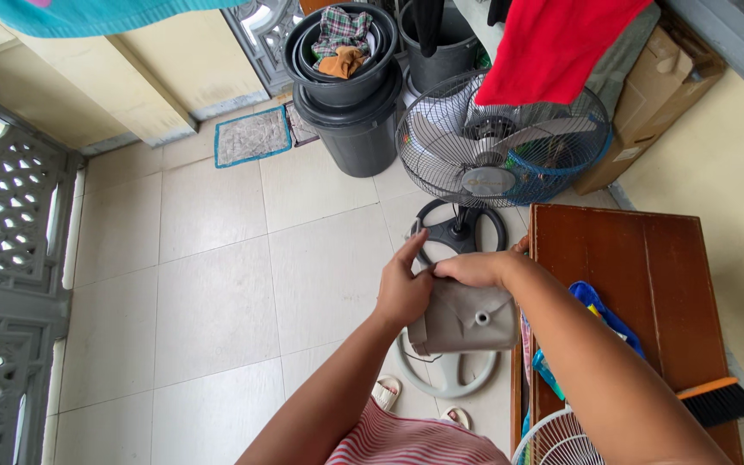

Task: The person wipes the front grill and motor housing of a standing electric fan using a white cloth. They clean the grill bars, the central hub, and the motor casing, then move to the stand and control panel area, wiping each part in sequence.

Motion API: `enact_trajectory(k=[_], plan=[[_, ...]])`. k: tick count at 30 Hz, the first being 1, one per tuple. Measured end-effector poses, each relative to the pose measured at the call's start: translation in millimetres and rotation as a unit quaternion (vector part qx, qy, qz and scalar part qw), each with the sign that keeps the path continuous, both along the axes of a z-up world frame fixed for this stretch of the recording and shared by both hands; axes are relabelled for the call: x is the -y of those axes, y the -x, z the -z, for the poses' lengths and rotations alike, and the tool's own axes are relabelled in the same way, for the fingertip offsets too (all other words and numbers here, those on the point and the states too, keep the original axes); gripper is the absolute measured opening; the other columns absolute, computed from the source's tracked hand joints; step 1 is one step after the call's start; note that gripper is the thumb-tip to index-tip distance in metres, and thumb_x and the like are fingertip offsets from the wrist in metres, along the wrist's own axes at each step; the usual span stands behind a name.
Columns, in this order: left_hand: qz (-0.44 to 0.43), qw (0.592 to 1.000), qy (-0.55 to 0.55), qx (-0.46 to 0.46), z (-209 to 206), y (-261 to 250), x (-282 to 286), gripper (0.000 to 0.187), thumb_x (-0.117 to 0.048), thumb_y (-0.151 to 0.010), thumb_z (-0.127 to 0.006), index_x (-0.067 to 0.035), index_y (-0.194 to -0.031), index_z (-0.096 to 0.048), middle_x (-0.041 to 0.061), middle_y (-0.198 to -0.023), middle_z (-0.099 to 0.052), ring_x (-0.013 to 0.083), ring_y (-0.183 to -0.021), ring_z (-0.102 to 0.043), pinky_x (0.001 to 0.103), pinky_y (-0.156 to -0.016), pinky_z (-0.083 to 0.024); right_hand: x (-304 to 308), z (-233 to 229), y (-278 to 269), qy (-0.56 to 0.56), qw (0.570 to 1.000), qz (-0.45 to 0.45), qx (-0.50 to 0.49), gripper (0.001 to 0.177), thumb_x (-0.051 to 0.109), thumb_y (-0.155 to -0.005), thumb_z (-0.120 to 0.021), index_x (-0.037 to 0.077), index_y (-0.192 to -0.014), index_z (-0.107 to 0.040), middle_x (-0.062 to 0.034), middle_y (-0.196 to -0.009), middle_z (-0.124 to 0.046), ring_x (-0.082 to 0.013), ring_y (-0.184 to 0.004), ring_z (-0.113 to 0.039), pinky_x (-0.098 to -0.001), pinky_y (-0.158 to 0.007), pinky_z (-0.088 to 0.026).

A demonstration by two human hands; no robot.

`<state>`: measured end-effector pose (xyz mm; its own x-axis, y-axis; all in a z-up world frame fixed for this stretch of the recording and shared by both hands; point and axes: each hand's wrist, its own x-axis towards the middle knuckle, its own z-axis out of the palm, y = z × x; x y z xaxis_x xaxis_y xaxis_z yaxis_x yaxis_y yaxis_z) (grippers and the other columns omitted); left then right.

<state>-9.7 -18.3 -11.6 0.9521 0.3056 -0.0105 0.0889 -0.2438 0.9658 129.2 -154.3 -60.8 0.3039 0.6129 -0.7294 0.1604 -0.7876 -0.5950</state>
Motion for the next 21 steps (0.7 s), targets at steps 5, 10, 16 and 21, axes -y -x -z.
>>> enact_trajectory(k=[5,10,16,21], plan=[[0.008,0.998,-0.06,-0.028,-3,8,3,0.079,0.009,-0.075,-0.055,-0.008,-0.152,-0.047,0.02,-0.157,-0.044,0.0321,-0.147,-0.04,0.033,-0.116,-0.036,20,67,-28,0.029,0.977,0.078,-0.198,0.056,0.042,-0.096,-0.057,-0.003,-0.125,-0.071,-0.0154,-0.12,-0.072,-0.0223,-0.094,-0.067,-0.0386,-0.088,-0.05],[-0.036,0.999,-0.012,-0.01,-15,8,1,0.077,0.009,-0.075,-0.054,-0.007,-0.15,-0.046,0.017,-0.159,-0.045,0.0289,-0.148,-0.044,0.032,-0.108,-0.043,78,147,-4,-0.293,0.804,0.333,-0.395,0.04,0.024,-0.091,-0.062,0.0,-0.122,-0.065,-0.014,-0.116,-0.071,-0.0244,-0.103,-0.071,-0.0421,-0.095,-0.056],[-0.047,0.998,-0.038,-0.036,-14,-2,-2,0.08,0.008,-0.076,-0.057,-0.008,-0.152,-0.044,0.016,-0.156,-0.047,0.0284,-0.147,-0.043,0.031,-0.11,-0.039,100,142,85,-0.48,0.583,0.58,-0.304,0.041,0.029,-0.099,-0.053,0.0,-0.124,-0.065,-0.0169,-0.116,-0.07,-0.0275,-0.1,-0.072,-0.0432,-0.087,-0.058],[-0.011,0.997,0.02,-0.078,-4,-10,-6,0.07,0.007,-0.08,-0.051,-0.008,-0.149,-0.051,0.016,-0.138,-0.064,0.025,-0.128,-0.059,0.03,-0.101,-0.046,83,101,166,-0.479,0.654,0.585,0.001,0.044,0.023,-0.098,-0.06,0.001,-0.136,-0.055,-0.0183,-0.129,-0.063,-0.0296,-0.115,-0.061,-0.0432,-0.097,-0.054]])
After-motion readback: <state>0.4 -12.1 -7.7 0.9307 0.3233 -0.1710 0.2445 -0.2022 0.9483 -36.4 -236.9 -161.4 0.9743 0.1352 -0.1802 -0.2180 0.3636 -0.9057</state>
